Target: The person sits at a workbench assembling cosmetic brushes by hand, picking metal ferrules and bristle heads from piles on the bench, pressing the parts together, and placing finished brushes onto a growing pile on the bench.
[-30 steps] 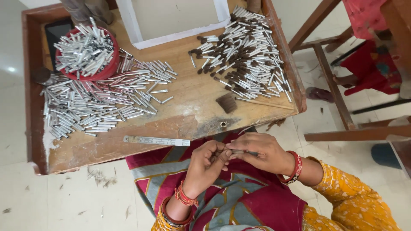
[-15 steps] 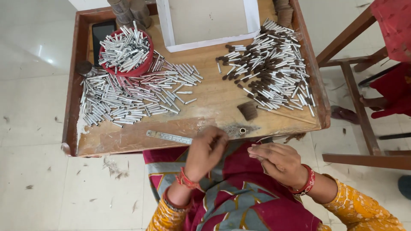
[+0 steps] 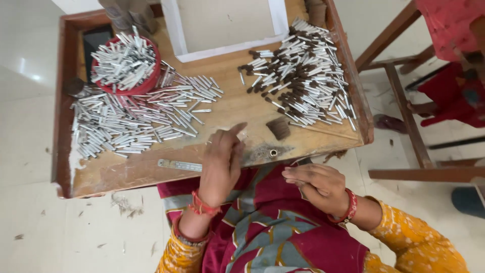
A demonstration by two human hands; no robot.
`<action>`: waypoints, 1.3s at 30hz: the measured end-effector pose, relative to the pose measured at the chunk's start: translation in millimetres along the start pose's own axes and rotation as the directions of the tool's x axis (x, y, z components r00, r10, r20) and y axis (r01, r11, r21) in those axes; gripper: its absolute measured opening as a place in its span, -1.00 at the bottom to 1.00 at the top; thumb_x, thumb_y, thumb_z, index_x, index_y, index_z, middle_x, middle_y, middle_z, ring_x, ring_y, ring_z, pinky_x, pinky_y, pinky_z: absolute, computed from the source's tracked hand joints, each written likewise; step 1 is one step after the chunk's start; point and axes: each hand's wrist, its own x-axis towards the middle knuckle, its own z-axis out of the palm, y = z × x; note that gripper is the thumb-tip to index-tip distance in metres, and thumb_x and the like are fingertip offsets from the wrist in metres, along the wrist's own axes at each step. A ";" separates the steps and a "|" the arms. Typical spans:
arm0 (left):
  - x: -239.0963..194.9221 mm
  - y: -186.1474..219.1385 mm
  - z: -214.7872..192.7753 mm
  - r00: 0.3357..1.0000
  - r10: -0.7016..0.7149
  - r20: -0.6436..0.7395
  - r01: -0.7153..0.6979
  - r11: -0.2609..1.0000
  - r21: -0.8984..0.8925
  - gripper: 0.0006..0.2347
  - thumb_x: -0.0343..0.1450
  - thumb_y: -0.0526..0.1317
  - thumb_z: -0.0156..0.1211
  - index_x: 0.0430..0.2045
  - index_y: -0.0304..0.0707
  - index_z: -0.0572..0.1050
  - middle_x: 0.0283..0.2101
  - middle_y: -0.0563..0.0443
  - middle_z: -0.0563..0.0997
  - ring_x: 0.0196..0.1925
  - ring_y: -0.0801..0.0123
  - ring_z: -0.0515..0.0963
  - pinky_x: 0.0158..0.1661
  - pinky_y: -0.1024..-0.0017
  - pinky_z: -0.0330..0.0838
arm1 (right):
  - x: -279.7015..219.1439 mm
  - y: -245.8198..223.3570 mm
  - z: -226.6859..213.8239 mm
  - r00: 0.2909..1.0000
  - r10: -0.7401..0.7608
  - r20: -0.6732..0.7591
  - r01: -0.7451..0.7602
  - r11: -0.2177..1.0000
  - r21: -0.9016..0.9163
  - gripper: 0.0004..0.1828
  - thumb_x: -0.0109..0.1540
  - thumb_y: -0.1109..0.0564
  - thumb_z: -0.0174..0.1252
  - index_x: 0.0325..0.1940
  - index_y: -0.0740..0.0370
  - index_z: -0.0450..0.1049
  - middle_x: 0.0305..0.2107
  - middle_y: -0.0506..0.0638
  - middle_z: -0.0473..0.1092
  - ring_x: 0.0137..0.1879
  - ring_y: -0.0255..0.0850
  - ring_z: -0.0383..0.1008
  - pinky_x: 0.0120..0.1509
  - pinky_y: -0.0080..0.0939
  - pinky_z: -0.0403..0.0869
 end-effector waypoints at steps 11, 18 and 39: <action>-71.0 25.0 72.8 0.841 -0.184 0.509 0.393 -0.437 -0.809 -0.93 0.48 -0.42 0.22 -0.25 -0.40 0.47 -0.32 -0.07 0.64 -0.30 0.33 0.68 -0.19 0.34 0.63 | -7.6 -4.5 8.0 0.998 -0.053 -0.029 0.057 0.989 0.133 -0.61 0.20 0.45 0.18 0.10 0.27 0.50 -0.02 0.12 0.56 0.10 0.02 0.65 0.14 -0.13 0.63; -75.7 24.0 79.0 0.840 -0.190 0.508 0.389 -0.443 -0.808 -0.93 0.48 -0.40 0.25 -0.26 -0.40 0.48 -0.34 -0.09 0.66 -0.31 0.34 0.69 -0.22 0.33 0.65 | -8.8 -1.6 11.3 0.988 -0.144 -0.053 0.148 0.986 0.083 -0.63 0.22 0.43 0.16 0.10 0.26 0.49 -0.03 0.13 0.55 0.13 0.03 0.64 0.14 -0.11 0.63; -104.6 -26.3 92.6 0.812 -0.204 0.547 0.484 -0.288 -0.826 -0.90 0.42 -0.43 0.23 -0.26 -0.49 0.49 -0.31 -0.15 0.63 -0.37 0.27 0.68 -0.26 0.32 0.64 | 8.6 -7.9 5.8 0.957 -0.285 0.045 0.288 0.953 -0.096 -0.70 0.36 0.29 0.15 0.19 0.31 0.49 0.04 0.14 0.51 0.18 0.05 0.61 0.22 -0.06 0.62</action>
